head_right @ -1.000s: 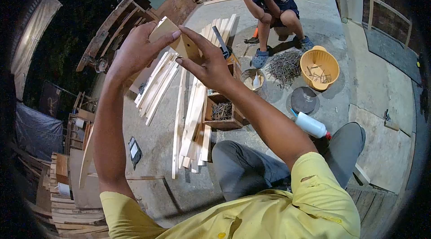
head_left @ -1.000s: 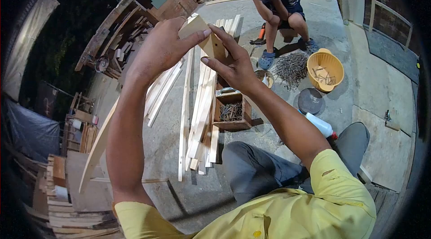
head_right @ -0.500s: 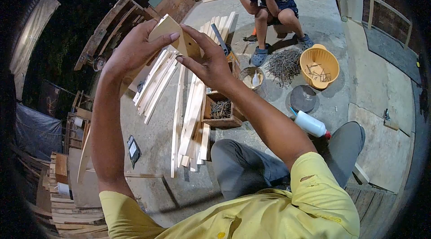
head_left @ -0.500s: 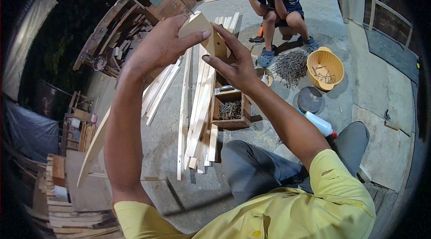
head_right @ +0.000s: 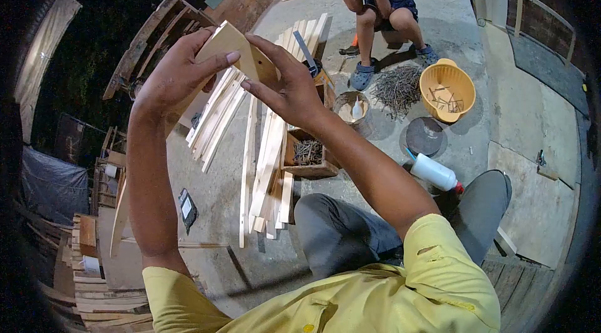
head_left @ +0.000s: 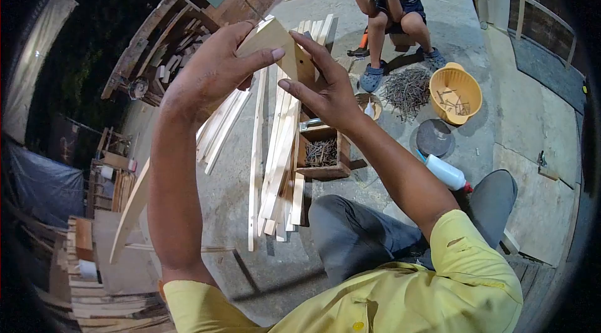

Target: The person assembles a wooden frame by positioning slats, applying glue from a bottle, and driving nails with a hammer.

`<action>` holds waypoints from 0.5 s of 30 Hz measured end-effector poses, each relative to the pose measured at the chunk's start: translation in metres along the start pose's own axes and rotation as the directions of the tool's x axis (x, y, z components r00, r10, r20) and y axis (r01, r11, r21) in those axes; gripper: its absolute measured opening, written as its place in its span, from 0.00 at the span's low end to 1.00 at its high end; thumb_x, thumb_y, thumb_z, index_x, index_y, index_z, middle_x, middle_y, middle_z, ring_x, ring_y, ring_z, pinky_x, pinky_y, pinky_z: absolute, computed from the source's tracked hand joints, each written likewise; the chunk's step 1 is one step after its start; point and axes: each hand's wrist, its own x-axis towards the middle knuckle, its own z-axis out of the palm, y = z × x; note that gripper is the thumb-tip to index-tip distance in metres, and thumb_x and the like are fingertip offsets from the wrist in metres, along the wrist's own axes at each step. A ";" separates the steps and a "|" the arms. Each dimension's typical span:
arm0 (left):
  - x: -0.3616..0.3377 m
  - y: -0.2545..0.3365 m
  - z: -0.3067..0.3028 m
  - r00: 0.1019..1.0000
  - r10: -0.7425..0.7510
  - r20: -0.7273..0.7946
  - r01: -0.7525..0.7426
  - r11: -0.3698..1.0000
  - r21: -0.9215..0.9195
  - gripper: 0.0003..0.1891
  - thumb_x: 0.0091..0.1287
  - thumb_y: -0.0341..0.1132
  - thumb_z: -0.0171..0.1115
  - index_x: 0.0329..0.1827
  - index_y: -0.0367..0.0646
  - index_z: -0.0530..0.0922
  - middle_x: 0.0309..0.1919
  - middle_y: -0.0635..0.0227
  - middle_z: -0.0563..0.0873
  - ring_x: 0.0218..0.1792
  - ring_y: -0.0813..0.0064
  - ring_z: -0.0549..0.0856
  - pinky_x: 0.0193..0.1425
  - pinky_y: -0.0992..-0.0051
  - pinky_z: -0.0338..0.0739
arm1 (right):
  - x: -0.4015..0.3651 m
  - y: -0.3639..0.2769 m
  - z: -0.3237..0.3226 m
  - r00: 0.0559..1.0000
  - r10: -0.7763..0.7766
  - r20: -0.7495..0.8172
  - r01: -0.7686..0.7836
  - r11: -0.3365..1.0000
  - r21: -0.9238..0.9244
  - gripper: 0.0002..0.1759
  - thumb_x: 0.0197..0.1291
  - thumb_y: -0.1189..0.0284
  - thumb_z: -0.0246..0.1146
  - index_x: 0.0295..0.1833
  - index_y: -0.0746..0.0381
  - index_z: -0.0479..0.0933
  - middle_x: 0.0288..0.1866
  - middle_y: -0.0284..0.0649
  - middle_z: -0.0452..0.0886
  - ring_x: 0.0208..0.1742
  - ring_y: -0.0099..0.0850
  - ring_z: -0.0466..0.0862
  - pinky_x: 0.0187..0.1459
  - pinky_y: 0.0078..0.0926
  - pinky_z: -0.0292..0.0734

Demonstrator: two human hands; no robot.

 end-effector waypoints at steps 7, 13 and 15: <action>-0.001 0.000 0.003 0.997 -0.057 -0.054 0.059 0.997 0.040 0.26 0.63 0.53 0.70 0.49 0.37 0.81 0.23 0.69 0.80 0.22 0.83 0.76 0.26 0.79 0.73 | 0.002 -0.001 -0.001 1.000 -0.009 0.002 0.008 0.998 0.065 0.38 0.62 0.67 0.70 0.75 0.51 0.62 0.68 0.49 0.74 0.67 0.42 0.76 0.63 0.41 0.75; 0.001 -0.004 0.004 0.996 -0.058 -0.066 0.063 0.996 0.068 0.26 0.62 0.54 0.71 0.46 0.37 0.81 0.23 0.70 0.79 0.22 0.83 0.76 0.25 0.80 0.72 | 0.001 0.004 0.002 0.999 -0.037 -0.030 0.038 0.998 0.057 0.39 0.61 0.67 0.70 0.76 0.50 0.62 0.62 0.49 0.77 0.62 0.41 0.80 0.58 0.39 0.78; 0.004 -0.007 0.003 0.996 -0.054 -0.066 0.059 0.996 0.072 0.27 0.62 0.55 0.71 0.47 0.37 0.81 0.24 0.70 0.79 0.22 0.83 0.76 0.25 0.80 0.71 | 0.000 0.004 0.002 0.998 -0.047 -0.047 0.049 0.998 0.046 0.39 0.61 0.66 0.70 0.76 0.50 0.63 0.58 0.49 0.79 0.58 0.40 0.81 0.55 0.38 0.80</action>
